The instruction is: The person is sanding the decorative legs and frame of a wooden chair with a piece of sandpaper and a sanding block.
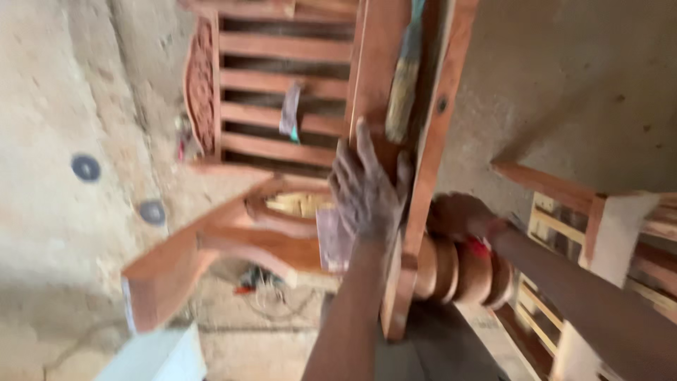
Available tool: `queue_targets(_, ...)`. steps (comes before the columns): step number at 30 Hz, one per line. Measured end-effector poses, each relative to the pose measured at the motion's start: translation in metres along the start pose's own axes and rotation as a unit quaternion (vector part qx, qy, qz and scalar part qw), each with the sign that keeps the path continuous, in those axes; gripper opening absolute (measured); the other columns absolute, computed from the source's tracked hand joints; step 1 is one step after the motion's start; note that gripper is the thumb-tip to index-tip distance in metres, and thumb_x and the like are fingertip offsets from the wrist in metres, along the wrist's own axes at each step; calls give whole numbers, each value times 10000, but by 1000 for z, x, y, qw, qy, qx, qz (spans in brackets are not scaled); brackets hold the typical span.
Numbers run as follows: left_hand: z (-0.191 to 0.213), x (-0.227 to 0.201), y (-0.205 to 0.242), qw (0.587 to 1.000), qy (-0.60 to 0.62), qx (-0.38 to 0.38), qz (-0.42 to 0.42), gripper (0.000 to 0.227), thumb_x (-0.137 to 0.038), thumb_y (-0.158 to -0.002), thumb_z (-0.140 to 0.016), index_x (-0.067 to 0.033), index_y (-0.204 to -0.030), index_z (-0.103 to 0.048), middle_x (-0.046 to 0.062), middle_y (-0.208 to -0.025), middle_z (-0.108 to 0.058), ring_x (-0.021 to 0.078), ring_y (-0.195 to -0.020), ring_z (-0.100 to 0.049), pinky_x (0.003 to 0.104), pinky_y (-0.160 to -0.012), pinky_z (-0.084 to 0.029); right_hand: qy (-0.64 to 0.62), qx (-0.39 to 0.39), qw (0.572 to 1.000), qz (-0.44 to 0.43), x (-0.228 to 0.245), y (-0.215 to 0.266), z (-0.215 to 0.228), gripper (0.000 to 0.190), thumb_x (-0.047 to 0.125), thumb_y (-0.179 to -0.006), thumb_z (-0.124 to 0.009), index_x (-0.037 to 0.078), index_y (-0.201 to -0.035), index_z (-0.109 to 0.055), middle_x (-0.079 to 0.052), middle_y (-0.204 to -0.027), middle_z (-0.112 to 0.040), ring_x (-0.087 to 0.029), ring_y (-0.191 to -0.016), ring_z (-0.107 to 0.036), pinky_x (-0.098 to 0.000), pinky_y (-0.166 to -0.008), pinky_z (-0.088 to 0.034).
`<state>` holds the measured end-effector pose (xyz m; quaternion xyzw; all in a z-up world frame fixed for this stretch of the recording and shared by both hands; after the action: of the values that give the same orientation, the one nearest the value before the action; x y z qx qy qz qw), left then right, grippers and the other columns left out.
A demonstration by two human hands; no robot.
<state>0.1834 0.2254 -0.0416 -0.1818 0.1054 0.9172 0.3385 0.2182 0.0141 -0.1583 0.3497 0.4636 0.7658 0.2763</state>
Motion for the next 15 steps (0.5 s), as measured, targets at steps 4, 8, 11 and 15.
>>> queue_targets(4,-7,3,2,1000,-26,15,1,819,-526,-952,-608,-117,-1584,-286,273,-1374,-507,413,-1139,-581,546,-921,-459,-54,-55,997,8,-17,6,5,471,430,-900,-586,-5,-968,-753,-271,-1014,-701,-420,-969,-690,-485,-863,-536)
queue_targets(8,-2,-2,-9,1000,-25,-11,-14,804,-510,-966,-590,-120,-1596,-275,259,-1366,-508,408,-1142,-583,538,-940,-473,-204,21,977,-64,-4,-26,11,612,532,-928,-534,-45,-950,-740,-243,-951,-786,-381,-924,-764,-470,-872,-550)
queue_targets(11,-2,-5,-1,1000,-25,-6,-18,801,-508,-975,-592,-116,-1596,-272,250,-1353,-508,404,-1144,-577,539,-926,-473,-130,25,991,-18,2,-18,14,604,524,-951,-524,-40,-989,-739,-267,-984,-750,-389,-967,-732,-458,-891,-544)
queue_targets(15,-10,0,3,999,-31,1,-9,802,-496,-959,-591,-120,-1596,-280,229,-1374,-518,395,-1152,-579,538,-938,-479,-153,1,988,-33,-4,1,5,541,512,-901,-562,18,-1030,-742,-244,-999,-744,-387,-982,-711,-461,-899,-528)
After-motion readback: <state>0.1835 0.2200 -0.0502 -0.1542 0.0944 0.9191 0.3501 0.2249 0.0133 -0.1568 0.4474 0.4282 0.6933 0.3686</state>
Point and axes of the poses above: each hand's wrist, its own y-axis away from the middle knuckle, its own z-axis out of the back of the hand, x = y × z, the point moved 8 cm from there along -y, towards the middle knuckle
